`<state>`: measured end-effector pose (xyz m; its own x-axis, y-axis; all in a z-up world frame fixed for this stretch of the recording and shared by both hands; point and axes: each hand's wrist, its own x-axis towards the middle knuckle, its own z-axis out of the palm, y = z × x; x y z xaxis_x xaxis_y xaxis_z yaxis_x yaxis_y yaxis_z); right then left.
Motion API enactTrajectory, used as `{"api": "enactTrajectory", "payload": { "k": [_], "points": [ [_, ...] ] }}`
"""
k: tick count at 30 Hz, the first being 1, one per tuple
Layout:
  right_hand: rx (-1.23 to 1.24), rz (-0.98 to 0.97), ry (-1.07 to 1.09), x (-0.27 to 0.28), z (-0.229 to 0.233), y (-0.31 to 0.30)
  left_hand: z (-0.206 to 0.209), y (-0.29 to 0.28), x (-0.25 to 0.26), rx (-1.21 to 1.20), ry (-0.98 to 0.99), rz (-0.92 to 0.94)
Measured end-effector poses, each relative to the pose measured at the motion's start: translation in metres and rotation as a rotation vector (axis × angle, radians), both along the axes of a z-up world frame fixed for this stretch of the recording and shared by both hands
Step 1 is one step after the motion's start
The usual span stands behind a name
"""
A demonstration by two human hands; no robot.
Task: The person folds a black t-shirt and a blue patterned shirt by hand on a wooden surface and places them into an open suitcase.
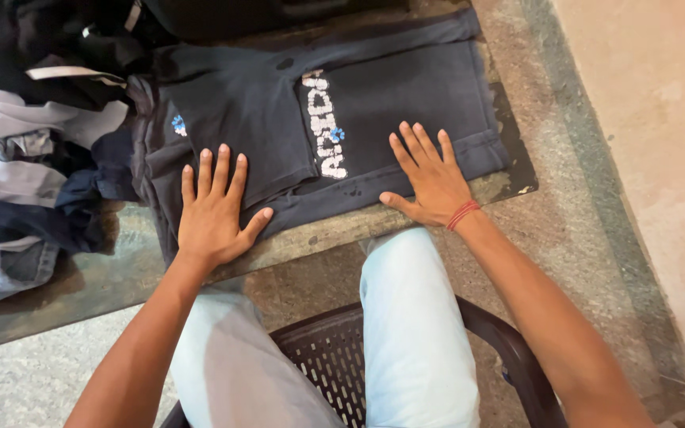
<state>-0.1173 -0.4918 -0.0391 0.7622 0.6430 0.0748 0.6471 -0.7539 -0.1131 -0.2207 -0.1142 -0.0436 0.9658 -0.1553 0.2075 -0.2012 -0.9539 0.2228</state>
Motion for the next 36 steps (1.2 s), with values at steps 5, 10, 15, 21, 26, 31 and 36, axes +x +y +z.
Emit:
{"api": "enactTrajectory", "payload": {
  "k": [5,10,15,21,26,31,36],
  "points": [
    [-0.012,-0.008,-0.005,-0.007,0.002,-0.003,0.003,0.001,-0.004,0.025,0.024,-0.013],
    [0.010,0.002,-0.018,-0.011,0.000,-0.007,0.003,-0.003,-0.013,0.026,0.009,-0.016],
    [0.004,-0.015,0.005,-0.012,-0.001,-0.005,0.005,-0.005,-0.015,0.033,0.004,0.000],
    [0.013,-0.032,0.021,-0.020,0.000,-0.006,0.005,-0.005,-0.016,0.046,-0.001,0.004],
    [0.027,-0.017,0.009,-0.018,-0.002,-0.007,0.006,-0.006,-0.018,0.052,-0.009,-0.001],
    [0.146,-0.040,0.052,-0.017,-0.004,-0.016,0.008,-0.008,-0.019,0.001,-0.020,-0.011],
    [0.692,-0.255,-0.008,0.000,0.012,-0.048,0.007,-0.009,-0.018,-0.022,-0.038,-0.020]
  ]
}}
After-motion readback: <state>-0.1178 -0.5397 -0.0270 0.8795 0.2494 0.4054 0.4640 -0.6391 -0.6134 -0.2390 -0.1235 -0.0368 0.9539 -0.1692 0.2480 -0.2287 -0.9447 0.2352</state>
